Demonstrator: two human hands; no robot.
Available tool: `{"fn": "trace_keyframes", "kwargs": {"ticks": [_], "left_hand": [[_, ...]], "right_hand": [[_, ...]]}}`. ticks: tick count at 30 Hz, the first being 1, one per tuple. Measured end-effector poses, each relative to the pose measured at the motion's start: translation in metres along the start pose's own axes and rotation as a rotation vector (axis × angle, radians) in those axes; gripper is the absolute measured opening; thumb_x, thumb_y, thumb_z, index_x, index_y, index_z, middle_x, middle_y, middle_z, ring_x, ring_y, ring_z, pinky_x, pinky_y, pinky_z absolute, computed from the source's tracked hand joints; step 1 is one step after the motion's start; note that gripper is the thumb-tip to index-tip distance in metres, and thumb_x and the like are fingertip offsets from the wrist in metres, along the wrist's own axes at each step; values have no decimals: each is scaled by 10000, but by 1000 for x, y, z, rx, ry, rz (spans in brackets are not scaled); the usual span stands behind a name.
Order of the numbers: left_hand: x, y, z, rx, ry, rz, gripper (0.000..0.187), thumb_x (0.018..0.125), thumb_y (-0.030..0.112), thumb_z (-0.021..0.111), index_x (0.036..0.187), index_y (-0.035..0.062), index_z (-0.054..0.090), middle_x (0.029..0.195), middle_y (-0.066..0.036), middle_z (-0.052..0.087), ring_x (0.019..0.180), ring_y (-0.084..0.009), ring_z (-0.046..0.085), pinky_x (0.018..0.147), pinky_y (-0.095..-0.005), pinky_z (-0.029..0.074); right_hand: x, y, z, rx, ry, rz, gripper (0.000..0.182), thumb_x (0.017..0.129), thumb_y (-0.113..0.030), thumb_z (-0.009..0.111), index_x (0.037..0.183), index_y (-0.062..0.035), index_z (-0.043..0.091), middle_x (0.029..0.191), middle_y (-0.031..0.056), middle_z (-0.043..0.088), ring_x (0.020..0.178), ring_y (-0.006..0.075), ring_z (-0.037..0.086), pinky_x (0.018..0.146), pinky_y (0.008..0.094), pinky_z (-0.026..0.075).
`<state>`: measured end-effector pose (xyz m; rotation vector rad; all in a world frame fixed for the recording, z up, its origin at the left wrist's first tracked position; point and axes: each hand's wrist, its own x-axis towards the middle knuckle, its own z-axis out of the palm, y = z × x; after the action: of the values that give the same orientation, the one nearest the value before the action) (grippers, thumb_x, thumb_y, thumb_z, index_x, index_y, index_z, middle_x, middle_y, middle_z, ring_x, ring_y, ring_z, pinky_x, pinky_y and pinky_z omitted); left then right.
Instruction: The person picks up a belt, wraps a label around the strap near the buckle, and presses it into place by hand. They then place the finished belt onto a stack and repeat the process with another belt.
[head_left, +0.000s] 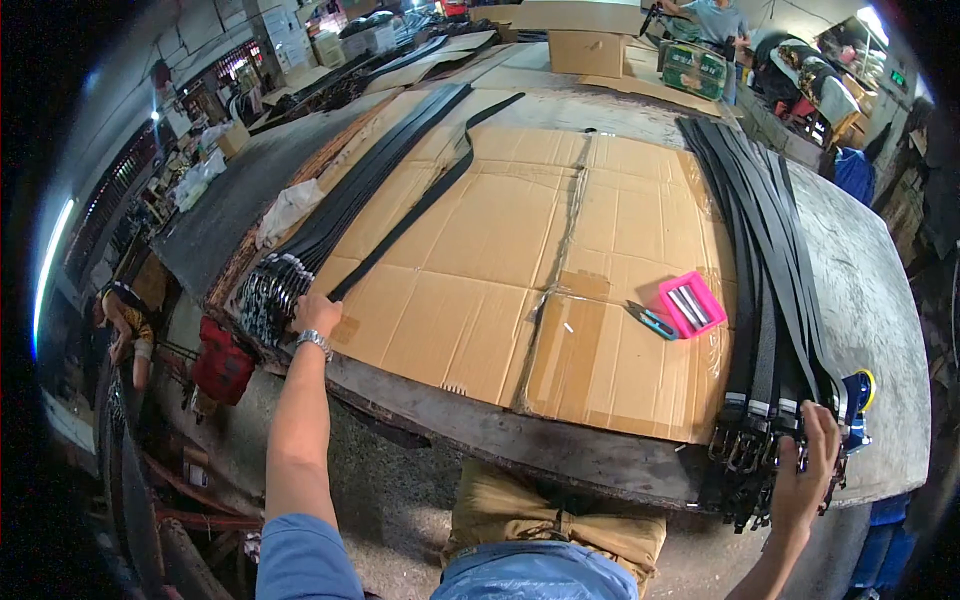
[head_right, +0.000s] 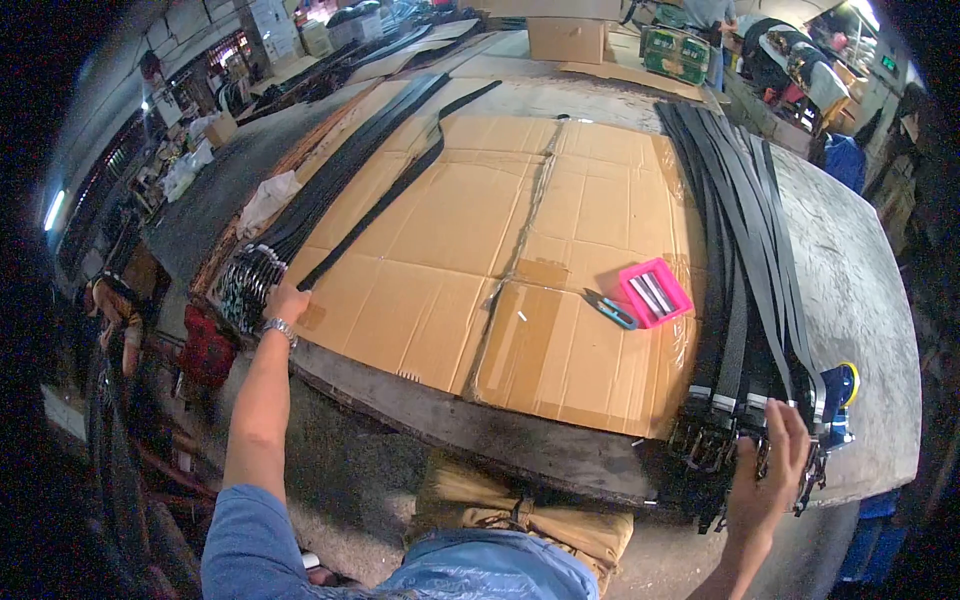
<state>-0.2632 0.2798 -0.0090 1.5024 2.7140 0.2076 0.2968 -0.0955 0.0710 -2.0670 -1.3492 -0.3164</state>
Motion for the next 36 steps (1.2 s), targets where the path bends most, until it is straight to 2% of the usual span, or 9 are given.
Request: {"fn": "trace_keyframes", "kwargs": {"ticks": [5,7,11,16,19,24,27,28,36], "left_hand": [[32,-13,18,111,104,147,577,738,294,722,1220,13,577,1133,-179,648,1064,-330,628,888,-513,493],[54,-9,32,50,-262,302,477,739,230,722,1072,-75,569,857,-145,693,686,-261,680,601,-407,541],[-83,68,-22,-836,-716,364,203,771,113,668,883,23,526,639,-36,602,468,-91,538,377,-239,389],[-190,132,13,-1329,-1056,251,452,954,485,528,1037,43,565,811,-72,662,668,-143,658,575,-271,557],[-242,154,35,-1553,-1349,303,369,988,361,491,1052,12,594,952,-140,677,815,-215,691,679,-323,587],[-304,173,41,-1490,-1176,306,269,986,245,506,1050,0,601,921,-138,674,775,-206,679,632,-304,584],[-316,181,38,-1519,-1027,225,286,986,315,506,880,54,554,773,-80,624,664,-166,628,570,-297,558],[-314,180,48,-1561,-1022,242,312,983,347,504,883,55,553,758,-77,611,648,-168,619,552,-293,545],[-317,175,40,-1509,-976,411,329,987,365,516,965,38,551,807,-85,628,677,-184,633,576,-305,538]], "right_hand": [[-13,-24,35,213,-104,-50,451,754,53,663,1198,2,603,1167,182,577,1108,332,546,971,397,426],[-18,-32,48,277,-154,-21,430,761,39,673,1185,-2,610,1148,181,584,1090,333,556,955,392,435],[-29,-38,76,400,-199,-15,386,771,36,681,1149,-10,623,1094,180,606,1044,329,585,918,395,462],[-26,-55,93,515,-337,42,348,806,14,671,1151,1,626,1123,172,601,1088,316,567,951,362,434],[-23,-49,109,504,-305,-19,332,795,4,675,1125,-9,635,1087,176,620,1024,332,588,891,385,468],[-31,-29,134,417,-227,-126,334,751,-23,685,1082,-51,643,1023,157,619,955,349,576,834,429,461],[-41,-21,147,410,-177,-160,413,707,3,639,1108,-91,605,1064,137,576,980,352,544,829,440,440],[-37,-25,144,397,-83,-159,274,766,-39,665,1034,-93,643,981,116,600,878,337,571,751,438,450],[-46,-16,120,611,-132,-80,266,840,-46,648,1104,-57,624,1046,128,602,958,320,585,810,410,473]]}}
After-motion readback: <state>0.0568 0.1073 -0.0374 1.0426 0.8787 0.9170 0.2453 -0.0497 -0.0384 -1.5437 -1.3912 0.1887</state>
